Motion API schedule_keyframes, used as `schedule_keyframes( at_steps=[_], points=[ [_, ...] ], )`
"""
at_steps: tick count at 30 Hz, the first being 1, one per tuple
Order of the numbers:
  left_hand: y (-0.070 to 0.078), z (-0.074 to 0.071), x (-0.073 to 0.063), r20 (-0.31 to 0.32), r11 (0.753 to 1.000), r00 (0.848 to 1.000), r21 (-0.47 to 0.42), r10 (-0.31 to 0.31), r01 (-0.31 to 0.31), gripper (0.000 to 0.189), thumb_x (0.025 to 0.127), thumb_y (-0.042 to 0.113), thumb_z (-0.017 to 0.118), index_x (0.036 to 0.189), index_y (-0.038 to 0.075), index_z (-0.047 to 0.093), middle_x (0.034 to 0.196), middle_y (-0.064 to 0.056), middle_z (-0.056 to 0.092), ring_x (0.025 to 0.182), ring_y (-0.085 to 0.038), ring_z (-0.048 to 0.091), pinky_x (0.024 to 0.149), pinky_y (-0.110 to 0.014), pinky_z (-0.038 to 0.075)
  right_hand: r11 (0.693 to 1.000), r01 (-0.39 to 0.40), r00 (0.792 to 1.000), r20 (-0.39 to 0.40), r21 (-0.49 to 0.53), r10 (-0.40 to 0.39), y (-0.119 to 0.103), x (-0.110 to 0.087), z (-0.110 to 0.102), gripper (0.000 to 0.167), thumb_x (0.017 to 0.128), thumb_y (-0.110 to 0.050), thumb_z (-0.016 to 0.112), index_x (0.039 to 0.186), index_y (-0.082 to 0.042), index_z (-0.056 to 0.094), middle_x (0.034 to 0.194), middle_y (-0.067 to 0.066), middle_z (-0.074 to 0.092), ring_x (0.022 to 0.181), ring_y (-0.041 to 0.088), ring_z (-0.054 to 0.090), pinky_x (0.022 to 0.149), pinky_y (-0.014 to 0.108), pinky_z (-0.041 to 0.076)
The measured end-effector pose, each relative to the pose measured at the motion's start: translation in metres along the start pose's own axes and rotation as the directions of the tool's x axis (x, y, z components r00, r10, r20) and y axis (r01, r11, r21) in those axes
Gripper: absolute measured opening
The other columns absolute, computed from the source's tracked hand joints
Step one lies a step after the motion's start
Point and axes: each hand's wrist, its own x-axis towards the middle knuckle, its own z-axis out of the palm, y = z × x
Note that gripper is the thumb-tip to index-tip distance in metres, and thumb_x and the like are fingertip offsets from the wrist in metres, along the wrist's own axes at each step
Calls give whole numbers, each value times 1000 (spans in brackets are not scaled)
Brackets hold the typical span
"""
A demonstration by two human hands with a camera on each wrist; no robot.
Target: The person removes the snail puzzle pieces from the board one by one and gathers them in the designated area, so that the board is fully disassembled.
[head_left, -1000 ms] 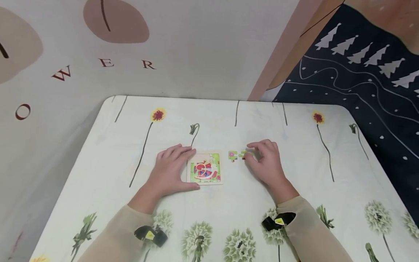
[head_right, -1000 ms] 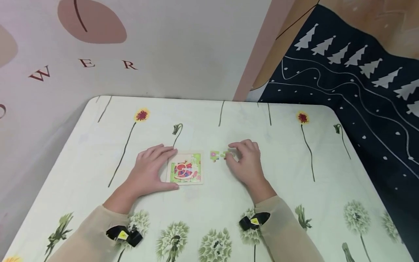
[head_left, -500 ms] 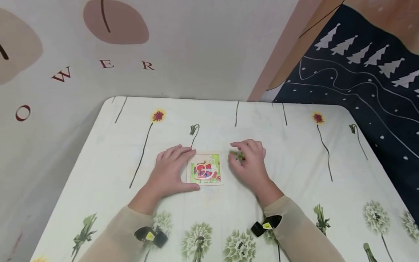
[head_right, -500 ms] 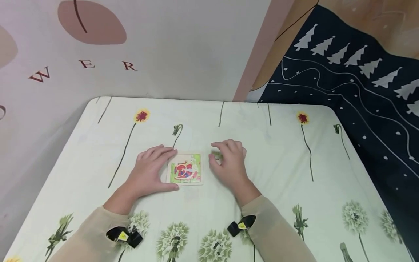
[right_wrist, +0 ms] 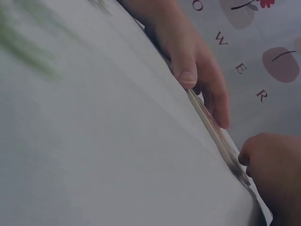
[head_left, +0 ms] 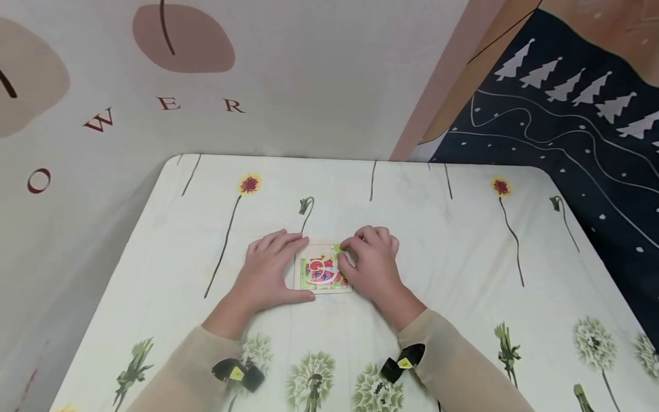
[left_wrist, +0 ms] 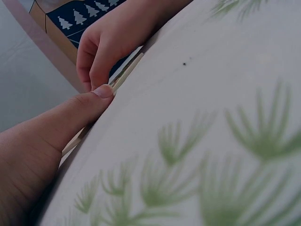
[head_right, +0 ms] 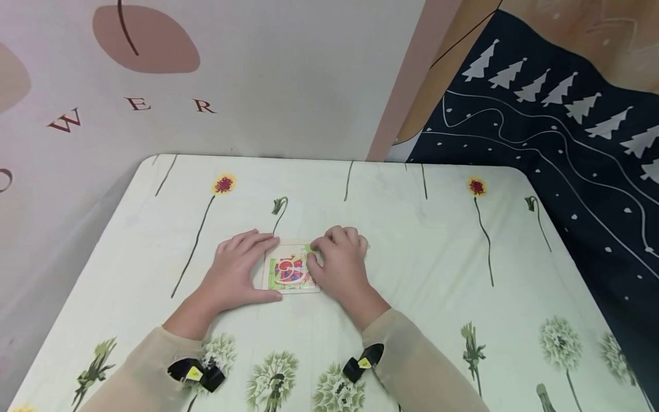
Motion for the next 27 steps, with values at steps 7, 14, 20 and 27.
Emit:
schedule_keyframes(
  at_steps=[7, 14, 20, 27],
  points=[
    [1, -1, 0, -4, 1000, 1000, 4, 1, -1, 116, 67, 82, 82, 160, 20, 51, 163, 1, 46, 155, -32, 30, 112, -63, 27, 997, -47, 997, 65, -63, 51, -4, 1, -3, 16, 94, -30, 76, 105, -19, 79, 107, 1, 62, 113, 31, 48, 100, 61, 30],
    [0, 0, -1, -36, 1000, 999, 6, 21, -21, 116, 66, 83, 82, 158, 18, 53, 162, -1, 48, 153, -34, 33, 111, -63, 29, 990, -55, 989, 126, -132, 72, -12, 2, -1, 19, 98, -35, 71, 108, -19, 75, 110, 0, 62, 114, 30, 46, 102, 59, 29],
    [1, 1, -1, -25, 1000, 1000, 10, 14, -14, 114, 68, 83, 81, 158, 18, 54, 162, -1, 48, 154, -33, 32, 111, -63, 29, 986, -78, 984, 146, -147, 99, -14, 0, -2, 27, 96, -39, 72, 111, -17, 72, 111, 2, 59, 117, 32, 44, 103, 59, 28],
    [2, -1, -2, -29, 1000, 999, 14, 14, -14, 116, 66, 82, 82, 159, 18, 53, 161, -1, 48, 154, -33, 33, 110, -62, 30, 992, -88, 984, 149, -89, 101, -12, 1, 1, 29, 97, -37, 72, 114, -15, 65, 118, 4, 58, 121, 33, 42, 104, 58, 27]
  ],
)
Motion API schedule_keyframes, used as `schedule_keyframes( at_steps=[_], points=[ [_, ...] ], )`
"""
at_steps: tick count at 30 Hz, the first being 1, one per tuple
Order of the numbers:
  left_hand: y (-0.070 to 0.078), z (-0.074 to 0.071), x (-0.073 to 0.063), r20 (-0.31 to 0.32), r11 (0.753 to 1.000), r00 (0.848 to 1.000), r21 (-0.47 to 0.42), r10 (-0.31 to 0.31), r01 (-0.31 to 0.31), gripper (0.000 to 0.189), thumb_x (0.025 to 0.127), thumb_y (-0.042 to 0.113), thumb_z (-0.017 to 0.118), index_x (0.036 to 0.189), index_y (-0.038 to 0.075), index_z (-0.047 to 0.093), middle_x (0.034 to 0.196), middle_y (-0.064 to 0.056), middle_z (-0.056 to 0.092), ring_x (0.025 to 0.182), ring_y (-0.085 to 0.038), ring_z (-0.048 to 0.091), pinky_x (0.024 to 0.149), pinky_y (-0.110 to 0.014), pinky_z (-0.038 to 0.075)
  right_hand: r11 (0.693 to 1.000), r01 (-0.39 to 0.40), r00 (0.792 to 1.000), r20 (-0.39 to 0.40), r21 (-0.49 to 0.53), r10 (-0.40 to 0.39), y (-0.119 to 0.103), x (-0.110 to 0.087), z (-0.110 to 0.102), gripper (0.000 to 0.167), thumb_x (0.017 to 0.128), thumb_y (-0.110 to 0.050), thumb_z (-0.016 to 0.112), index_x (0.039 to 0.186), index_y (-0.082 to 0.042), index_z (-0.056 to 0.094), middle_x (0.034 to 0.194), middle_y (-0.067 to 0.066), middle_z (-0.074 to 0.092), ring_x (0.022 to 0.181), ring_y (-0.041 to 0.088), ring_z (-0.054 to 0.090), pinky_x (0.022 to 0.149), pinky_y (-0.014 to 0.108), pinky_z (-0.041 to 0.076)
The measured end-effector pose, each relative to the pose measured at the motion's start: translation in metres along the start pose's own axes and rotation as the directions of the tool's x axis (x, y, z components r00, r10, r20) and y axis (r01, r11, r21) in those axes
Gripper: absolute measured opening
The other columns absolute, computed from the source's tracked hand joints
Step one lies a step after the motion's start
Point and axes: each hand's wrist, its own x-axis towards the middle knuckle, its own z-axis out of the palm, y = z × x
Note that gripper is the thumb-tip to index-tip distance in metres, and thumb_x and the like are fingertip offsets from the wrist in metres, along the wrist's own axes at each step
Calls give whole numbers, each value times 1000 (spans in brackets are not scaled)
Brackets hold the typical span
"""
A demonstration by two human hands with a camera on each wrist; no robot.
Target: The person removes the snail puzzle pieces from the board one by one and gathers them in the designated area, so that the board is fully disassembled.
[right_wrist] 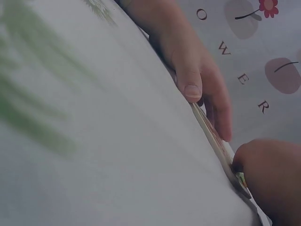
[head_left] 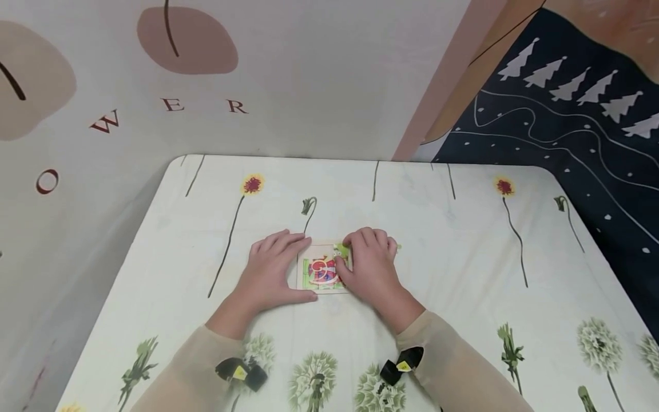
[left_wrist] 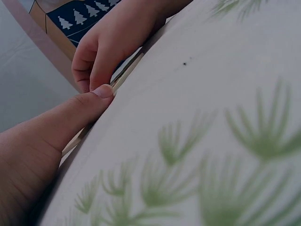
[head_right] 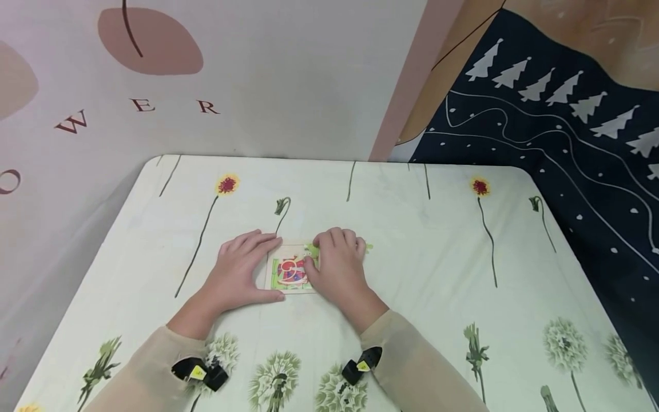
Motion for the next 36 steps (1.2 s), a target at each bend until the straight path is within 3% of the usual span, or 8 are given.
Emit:
schedule_keyframes(
  at_steps=[8, 13, 18, 25, 36],
  points=[
    [-1, 2, 0, 12, 1000, 1000, 3, -7, 7, 115, 68, 82, 82, 160, 19, 52, 162, 0, 47, 154, -32, 32, 111, -63, 29, 996, 73, 993, -92, 44, -69, 1, -1, -1, 27, 91, -30, 82, 111, -16, 72, 104, -2, 75, 110, 26, 55, 104, 57, 30],
    [-2, 4, -1, 22, 1000, 1000, 9, -10, 10, 116, 68, 83, 81, 160, 19, 51, 162, 0, 47, 154, -32, 31, 111, -63, 29, 989, 118, 987, -122, 84, -107, 2, -3, -1, 33, 87, -31, 89, 113, -16, 77, 101, -2, 78, 103, 24, 59, 101, 57, 33],
    [-2, 2, -1, 28, 1000, 1000, 13, -11, 11, 116, 69, 84, 79, 161, 19, 50, 162, -1, 46, 154, -32, 31, 112, -63, 29, 977, 110, 990, -108, 182, -91, 5, -3, 0, 41, 83, -35, 93, 116, -16, 79, 108, -4, 79, 103, 22, 60, 100, 57, 31],
    [0, -1, 3, 33, 1000, 999, 13, -9, 9, 115, 70, 83, 79, 161, 19, 50, 163, 0, 46, 155, -32, 30, 113, -63, 28, 958, 111, 990, -111, 264, -84, 7, -4, -3, 41, 81, -28, 94, 117, -15, 81, 110, -4, 79, 102, 22, 59, 100, 57, 29],
    [0, 0, 2, 28, 1000, 1000, 12, -6, 6, 115, 69, 83, 80, 160, 19, 52, 162, -1, 47, 154, -33, 31, 112, -63, 29, 916, 188, 965, -241, 354, -105, 14, -9, -3, 42, 77, -21, 98, 114, -11, 82, 104, -2, 80, 95, 20, 60, 101, 60, 29]
  ],
)
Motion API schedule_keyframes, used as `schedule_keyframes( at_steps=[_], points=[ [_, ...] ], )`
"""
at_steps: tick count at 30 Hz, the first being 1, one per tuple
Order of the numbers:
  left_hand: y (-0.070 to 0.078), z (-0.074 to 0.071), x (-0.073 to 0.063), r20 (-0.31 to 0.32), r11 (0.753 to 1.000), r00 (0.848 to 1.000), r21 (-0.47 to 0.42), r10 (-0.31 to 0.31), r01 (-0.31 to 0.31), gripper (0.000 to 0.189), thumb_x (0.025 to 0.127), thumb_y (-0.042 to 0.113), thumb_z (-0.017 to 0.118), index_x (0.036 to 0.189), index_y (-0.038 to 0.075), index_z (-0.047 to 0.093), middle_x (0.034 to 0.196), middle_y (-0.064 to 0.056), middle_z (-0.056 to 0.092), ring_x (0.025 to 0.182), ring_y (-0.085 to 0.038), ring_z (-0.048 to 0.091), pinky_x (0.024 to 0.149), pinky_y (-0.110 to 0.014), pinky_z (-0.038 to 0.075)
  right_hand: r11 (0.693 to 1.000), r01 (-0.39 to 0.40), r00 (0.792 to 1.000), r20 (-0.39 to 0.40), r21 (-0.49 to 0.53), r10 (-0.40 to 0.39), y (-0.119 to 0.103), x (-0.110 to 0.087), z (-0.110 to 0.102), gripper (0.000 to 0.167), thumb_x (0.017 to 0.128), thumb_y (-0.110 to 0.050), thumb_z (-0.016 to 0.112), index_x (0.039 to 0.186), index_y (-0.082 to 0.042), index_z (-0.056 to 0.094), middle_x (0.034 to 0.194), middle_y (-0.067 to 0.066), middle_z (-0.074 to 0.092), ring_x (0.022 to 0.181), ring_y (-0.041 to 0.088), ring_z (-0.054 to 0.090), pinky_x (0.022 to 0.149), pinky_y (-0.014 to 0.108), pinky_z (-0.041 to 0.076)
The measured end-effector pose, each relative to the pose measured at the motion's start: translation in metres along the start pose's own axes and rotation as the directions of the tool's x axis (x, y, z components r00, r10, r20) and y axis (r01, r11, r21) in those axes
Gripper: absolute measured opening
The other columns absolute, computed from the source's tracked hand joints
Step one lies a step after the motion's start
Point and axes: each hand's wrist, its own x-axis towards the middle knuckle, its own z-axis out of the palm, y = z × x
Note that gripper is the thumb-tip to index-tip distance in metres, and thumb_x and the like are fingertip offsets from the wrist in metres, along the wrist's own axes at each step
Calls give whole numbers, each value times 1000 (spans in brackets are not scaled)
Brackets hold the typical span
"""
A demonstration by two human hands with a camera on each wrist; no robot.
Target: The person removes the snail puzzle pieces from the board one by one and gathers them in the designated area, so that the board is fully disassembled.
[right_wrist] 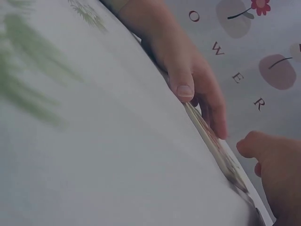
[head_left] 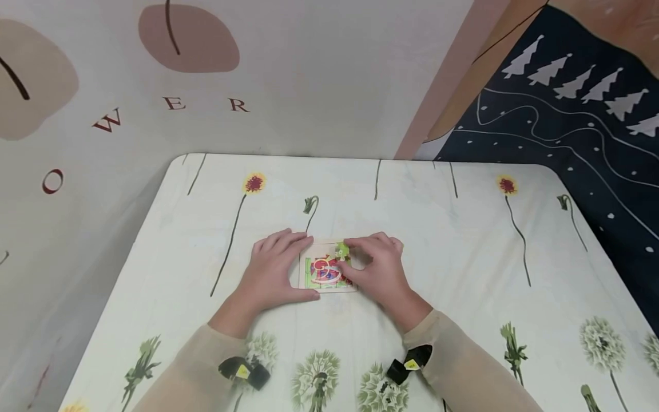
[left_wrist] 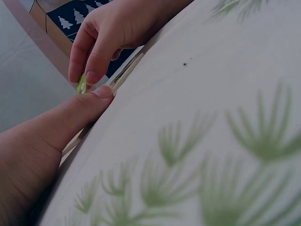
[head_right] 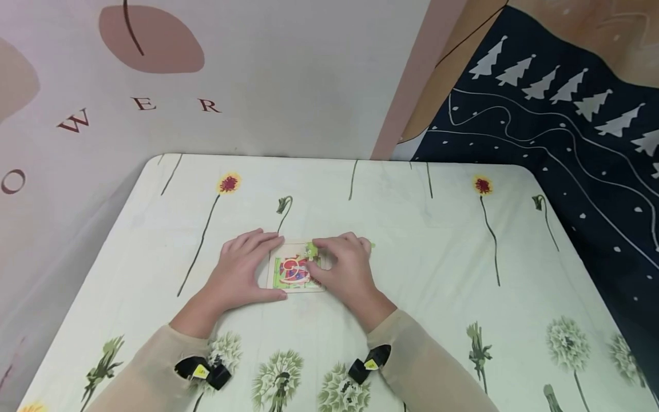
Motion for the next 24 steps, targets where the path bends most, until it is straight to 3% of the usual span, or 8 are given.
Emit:
schedule_keyframes(
  at_steps=[8, 24],
  points=[
    [-1, 1, 0, 4, 1000, 1000, -1, -5, 5, 116, 68, 84, 80, 160, 19, 51, 162, -1, 47, 155, -32, 31, 113, -62, 29, 1000, -13, 999, -50, 26, 14, 8, -4, -7, 40, 76, -17, 97, 114, -12, 83, 94, -3, 78, 89, 22, 60, 101, 57, 29],
    [-2, 0, -1, 0, 1000, 1000, -4, 3, -3, 116, 68, 84, 80, 160, 19, 51, 163, 1, 46, 155, -32, 31, 113, -61, 29, 999, 4, 987, -158, -33, -9, 28, -7, -26, 42, 75, -10, 98, 114, -7, 82, 94, 6, 79, 90, 29, 64, 96, 58, 32]
  ],
)
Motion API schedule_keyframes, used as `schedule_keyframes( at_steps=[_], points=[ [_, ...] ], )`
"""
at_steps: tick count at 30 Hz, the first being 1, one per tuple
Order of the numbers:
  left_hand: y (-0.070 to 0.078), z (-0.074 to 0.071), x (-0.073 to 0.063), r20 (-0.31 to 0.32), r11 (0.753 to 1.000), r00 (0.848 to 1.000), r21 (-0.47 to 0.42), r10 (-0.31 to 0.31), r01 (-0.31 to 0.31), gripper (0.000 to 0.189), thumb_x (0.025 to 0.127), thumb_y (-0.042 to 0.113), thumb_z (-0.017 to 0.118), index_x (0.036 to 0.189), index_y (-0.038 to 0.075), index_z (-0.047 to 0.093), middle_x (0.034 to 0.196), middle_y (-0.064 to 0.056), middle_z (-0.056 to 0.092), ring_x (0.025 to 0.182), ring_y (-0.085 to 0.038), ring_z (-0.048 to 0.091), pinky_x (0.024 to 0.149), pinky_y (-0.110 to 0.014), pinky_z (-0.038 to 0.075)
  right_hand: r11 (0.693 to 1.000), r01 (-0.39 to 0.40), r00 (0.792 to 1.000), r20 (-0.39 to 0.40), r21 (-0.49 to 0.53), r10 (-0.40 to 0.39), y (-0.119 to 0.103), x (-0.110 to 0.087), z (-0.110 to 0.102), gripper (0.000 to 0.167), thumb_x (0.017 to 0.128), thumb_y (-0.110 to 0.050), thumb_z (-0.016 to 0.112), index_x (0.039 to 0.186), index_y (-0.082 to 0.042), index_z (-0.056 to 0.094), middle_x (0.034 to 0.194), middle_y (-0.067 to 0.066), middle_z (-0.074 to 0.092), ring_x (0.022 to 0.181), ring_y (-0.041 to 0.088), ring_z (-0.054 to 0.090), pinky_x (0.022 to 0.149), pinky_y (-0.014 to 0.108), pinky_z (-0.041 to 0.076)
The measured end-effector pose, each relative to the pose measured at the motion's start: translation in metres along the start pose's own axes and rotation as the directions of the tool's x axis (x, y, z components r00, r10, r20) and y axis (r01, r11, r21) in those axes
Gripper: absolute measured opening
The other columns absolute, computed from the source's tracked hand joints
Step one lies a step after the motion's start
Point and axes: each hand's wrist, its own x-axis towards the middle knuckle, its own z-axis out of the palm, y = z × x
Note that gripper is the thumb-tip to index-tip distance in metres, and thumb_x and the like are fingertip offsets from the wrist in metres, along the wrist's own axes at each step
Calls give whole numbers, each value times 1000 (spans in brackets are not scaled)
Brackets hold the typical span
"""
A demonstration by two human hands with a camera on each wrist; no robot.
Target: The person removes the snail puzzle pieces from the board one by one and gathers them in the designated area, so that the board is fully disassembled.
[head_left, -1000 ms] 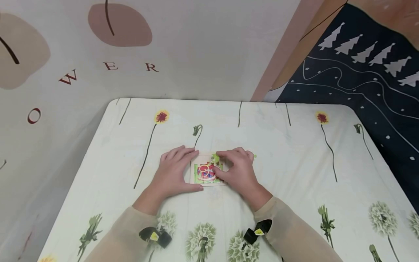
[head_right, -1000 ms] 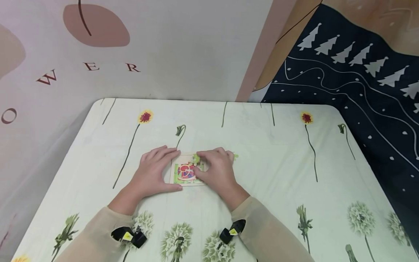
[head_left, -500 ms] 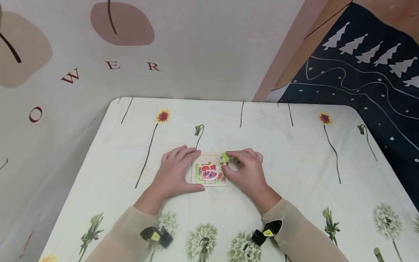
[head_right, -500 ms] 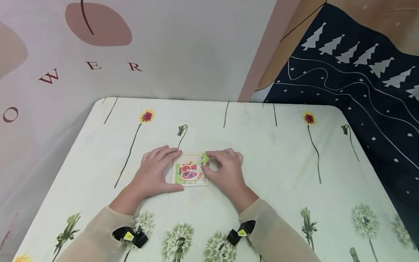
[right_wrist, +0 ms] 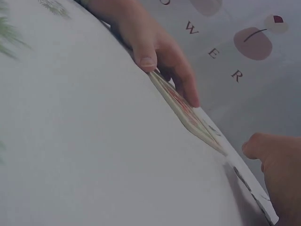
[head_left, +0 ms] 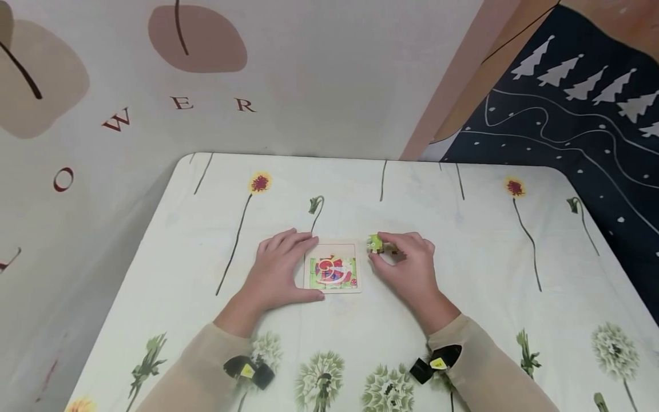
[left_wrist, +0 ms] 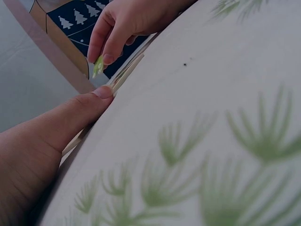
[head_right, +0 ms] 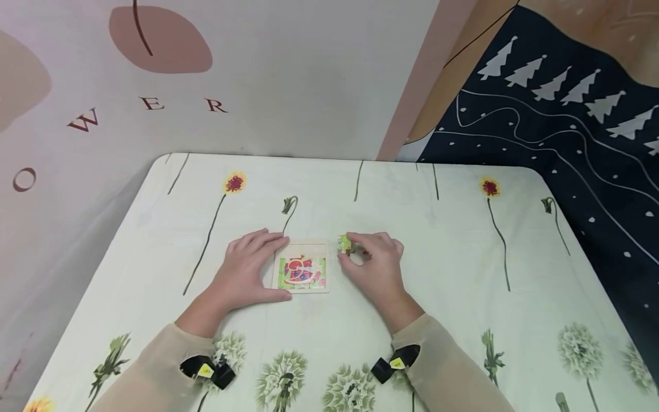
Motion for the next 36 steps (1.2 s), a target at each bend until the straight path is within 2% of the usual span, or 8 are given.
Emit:
schedule_keyframes(
  at_steps=[13, 15, 18, 22, 24, 27, 32, 36],
  points=[
    [-1, 1, 1, 4, 1000, 1000, 11, -1, 1, 116, 68, 84, 80, 161, 20, 50, 163, 1, 45, 155, -31, 30, 113, -61, 29, 996, -86, 993, -76, -8, 85, 31, -6, -29, 42, 74, -5, 96, 114, -6, 83, 101, 10, 80, 94, 31, 66, 95, 57, 35],
    [-1, 1, 2, 7, 1000, 1000, 13, -5, 4, 116, 68, 84, 80, 161, 20, 50, 163, 0, 45, 155, -31, 30, 113, -61, 29, 994, -111, 991, -80, -7, 111, 35, -8, -35, 41, 75, -4, 95, 114, -6, 82, 101, 10, 80, 95, 30, 66, 96, 53, 35],
    [-1, 1, 2, 10, 1000, 1000, 15, -8, 8, 116, 68, 84, 80, 161, 20, 50, 163, 0, 45, 155, -31, 30, 113, -62, 29, 988, -152, 985, -79, -9, 150, 41, -11, -45, 41, 76, -3, 94, 115, -5, 82, 101, 11, 79, 95, 29, 67, 94, 39, 41],
    [0, 2, 2, 10, 1000, 1000, 9, -4, 4, 116, 68, 84, 80, 161, 19, 51, 163, 0, 45, 155, -32, 30, 113, -62, 28, 980, -199, 977, -80, -20, 197, 47, -15, -56, 40, 77, -3, 93, 116, -5, 82, 102, 12, 79, 97, 27, 67, 81, 20, 47],
    [0, 2, 2, 8, 1000, 1000, 8, 0, 0, 116, 68, 84, 80, 160, 19, 51, 163, 0, 46, 155, -32, 30, 113, -62, 28, 975, -220, 973, -78, -19, 218, 49, -17, -59, 39, 78, -2, 93, 116, -5, 82, 103, 12, 79, 97, 27, 67, 84, 14, 46],
    [0, 2, 2, 2, 1000, 1000, 10, 4, -4, 116, 68, 84, 80, 160, 19, 51, 163, -1, 46, 154, -32, 31, 113, -62, 29, 970, -244, 968, -70, -22, 242, 50, -19, -63, 38, 79, -2, 92, 116, -5, 83, 104, 12, 78, 97, 26, 68, 86, 11, 45],
    [-1, 2, 2, 7, 1000, 1000, 15, -4, 4, 115, 68, 83, 80, 160, 19, 51, 163, -1, 46, 155, -32, 30, 113, -62, 28, 969, -235, 972, -30, -79, 234, 49, -21, -65, 37, 81, -4, 92, 117, -6, 83, 103, 11, 79, 96, 28, 68, 84, 10, 44],
    [0, 1, 1, 16, 1000, 1000, 9, -9, 9, 116, 69, 83, 80, 161, 20, 50, 164, 0, 45, 155, -32, 30, 113, -62, 28, 969, -214, 977, -11, -120, 214, 50, -21, -63, 37, 80, -5, 93, 115, -7, 83, 99, 11, 78, 93, 28, 67, 81, 14, 45]
  ],
)
